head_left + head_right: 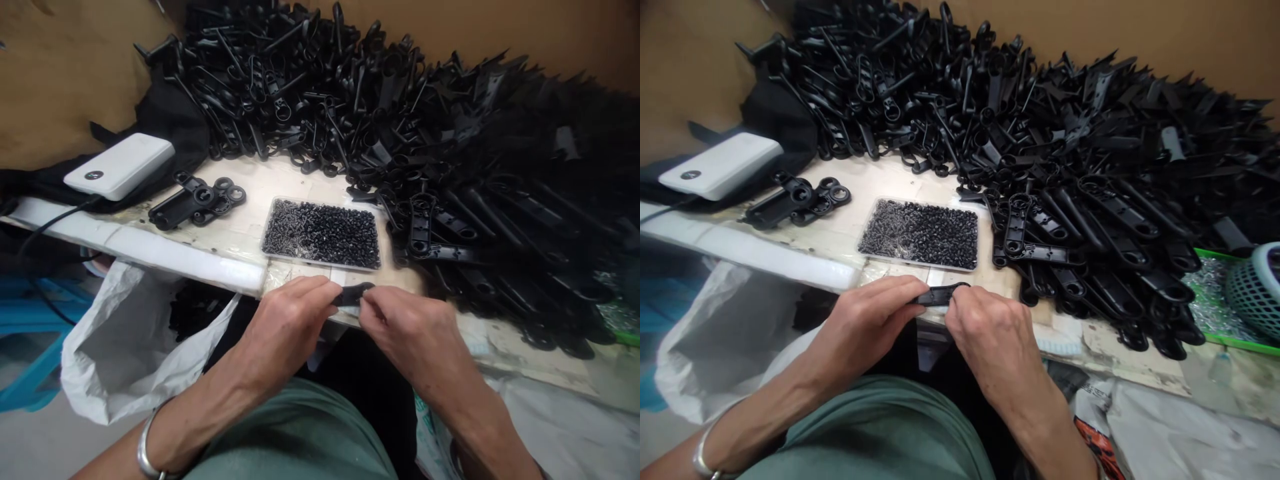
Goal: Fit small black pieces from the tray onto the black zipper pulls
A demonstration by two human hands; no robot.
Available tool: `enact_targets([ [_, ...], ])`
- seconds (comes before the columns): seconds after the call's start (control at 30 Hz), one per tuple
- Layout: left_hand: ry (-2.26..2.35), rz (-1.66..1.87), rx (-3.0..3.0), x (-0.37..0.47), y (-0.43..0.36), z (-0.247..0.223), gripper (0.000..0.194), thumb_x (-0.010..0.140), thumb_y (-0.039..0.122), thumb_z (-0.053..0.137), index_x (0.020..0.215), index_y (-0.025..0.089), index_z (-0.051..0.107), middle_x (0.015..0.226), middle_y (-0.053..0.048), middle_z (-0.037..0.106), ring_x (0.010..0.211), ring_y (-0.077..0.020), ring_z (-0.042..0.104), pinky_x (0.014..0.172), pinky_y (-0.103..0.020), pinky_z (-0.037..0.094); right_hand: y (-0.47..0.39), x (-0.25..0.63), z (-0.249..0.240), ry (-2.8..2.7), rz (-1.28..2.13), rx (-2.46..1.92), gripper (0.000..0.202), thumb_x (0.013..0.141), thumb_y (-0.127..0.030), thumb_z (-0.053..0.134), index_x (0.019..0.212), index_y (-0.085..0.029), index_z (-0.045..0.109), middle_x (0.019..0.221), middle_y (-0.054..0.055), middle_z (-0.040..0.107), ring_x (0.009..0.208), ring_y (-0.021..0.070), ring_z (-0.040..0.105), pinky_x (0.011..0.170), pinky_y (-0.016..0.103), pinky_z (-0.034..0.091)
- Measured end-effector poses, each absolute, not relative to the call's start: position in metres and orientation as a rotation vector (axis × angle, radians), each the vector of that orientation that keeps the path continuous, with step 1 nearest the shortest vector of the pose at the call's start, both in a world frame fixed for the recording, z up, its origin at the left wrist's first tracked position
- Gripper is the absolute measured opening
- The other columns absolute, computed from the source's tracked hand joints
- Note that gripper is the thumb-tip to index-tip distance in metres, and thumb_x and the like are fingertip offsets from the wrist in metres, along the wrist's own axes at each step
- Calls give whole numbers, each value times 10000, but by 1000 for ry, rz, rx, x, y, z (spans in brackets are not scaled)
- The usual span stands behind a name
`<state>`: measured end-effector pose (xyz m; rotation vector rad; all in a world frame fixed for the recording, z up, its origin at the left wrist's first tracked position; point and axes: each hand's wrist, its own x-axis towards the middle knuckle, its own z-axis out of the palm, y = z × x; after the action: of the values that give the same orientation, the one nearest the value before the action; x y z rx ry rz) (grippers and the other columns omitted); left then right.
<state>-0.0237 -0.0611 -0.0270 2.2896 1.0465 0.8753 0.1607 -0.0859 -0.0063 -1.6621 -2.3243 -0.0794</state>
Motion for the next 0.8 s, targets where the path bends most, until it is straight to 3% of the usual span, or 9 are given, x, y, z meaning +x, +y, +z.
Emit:
enact_targets([
  [0.1,1059,899,2279,-23,-62,-27,145,868,77,528,933,168,620,977,-58,681,876,-167,640,789,-272,514,-83,157,2,-2403,-54,-1770,206,830,-139,495,637,-190,545,514,-15,538,436,125,489,491,290,251],
  [0.2,1044,871,2286,-21,-62,-26,180,882,70,485,954,165,621,1005,-66,664,902,-172,623,814,-286,511,-79,161,9,-2435,211,-1810,218,859,-184,484,656,-193,562,512,-24,526,451,114,472,503,281,266],
  [0.4,959,559,2402,-16,-64,-27,466,812,-64,341,1125,190,576,1157,-86,565,1057,-209,514,886,-359,484,-68,175,14,-2235,705,-1806,266,846,-205,485,587,-201,546,493,-56,527,463,89,466,482,234,308],
  [0.57,942,491,2420,-15,-63,-28,461,822,-46,352,1145,208,564,1205,-89,514,1060,-216,476,878,-366,478,-68,172,14,-2211,717,-1842,277,851,-197,472,576,-206,500,484,-61,516,461,91,457,488,230,318],
  [0.8,932,493,2455,-16,-62,-31,408,846,-36,351,1117,184,564,1194,-95,506,1059,-218,464,873,-365,483,-76,164,11,-2309,467,-1942,263,896,-241,473,638,-204,509,522,-22,559,435,106,481,465,247,291],
])
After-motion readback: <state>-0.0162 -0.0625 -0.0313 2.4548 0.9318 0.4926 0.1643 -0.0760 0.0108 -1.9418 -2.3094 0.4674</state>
